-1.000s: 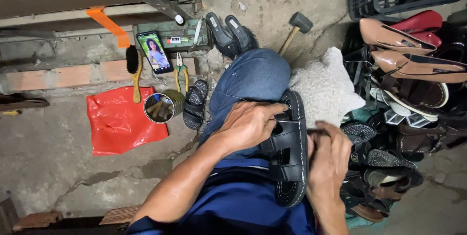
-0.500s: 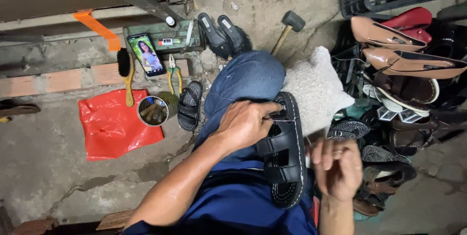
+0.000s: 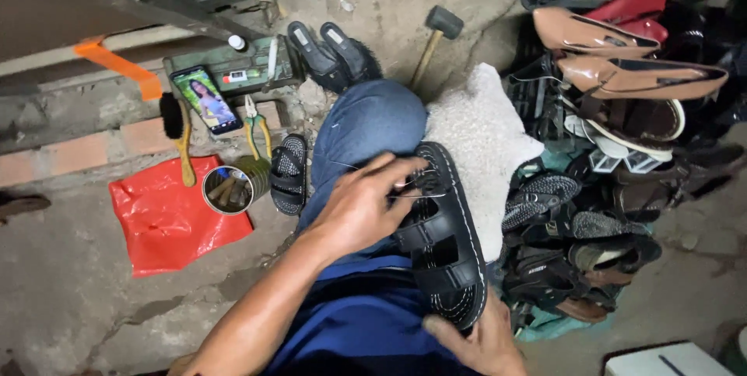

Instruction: Hand-stitching the sole of a black sandal to repair it.

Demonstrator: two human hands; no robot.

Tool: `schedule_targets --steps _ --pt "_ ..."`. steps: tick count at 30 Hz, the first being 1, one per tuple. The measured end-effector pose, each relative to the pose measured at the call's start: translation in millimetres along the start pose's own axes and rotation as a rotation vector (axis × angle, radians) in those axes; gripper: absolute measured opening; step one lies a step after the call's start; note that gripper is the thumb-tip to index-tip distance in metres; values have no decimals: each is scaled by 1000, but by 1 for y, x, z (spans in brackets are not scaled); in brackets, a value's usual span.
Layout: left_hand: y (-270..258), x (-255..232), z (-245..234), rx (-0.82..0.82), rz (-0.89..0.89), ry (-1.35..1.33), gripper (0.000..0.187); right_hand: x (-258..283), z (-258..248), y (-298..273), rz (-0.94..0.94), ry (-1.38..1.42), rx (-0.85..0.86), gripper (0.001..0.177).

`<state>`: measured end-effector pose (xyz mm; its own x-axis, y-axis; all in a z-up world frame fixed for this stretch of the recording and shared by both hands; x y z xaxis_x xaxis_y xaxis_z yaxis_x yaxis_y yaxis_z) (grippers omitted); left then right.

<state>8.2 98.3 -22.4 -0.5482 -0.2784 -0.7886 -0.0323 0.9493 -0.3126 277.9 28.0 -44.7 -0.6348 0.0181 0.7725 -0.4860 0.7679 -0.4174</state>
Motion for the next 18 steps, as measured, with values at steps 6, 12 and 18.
schedule_targets --steps 6,12,18 --pt "-40 -7 -28 -152 250 -109 24 -17 -57 13 225 649 -394 55" --pt "-57 -13 -32 -119 165 129 36 -50 -88 14 254 922 -421 48" --pt "-48 -41 -5 127 136 224 51 -38 -98 20 128 982 -351 38"
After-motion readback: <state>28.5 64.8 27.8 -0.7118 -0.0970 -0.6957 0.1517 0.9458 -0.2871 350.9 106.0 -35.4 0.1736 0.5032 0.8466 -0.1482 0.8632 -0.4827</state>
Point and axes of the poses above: each hand's wrist, its own y-axis towards the middle knuckle, its own z-axis out of the palm, x = y × z, the point moved 9 cm from there along y, towards the middle knuckle, and after that the axes turned 8 degrees about y, right-handed, at the moved point
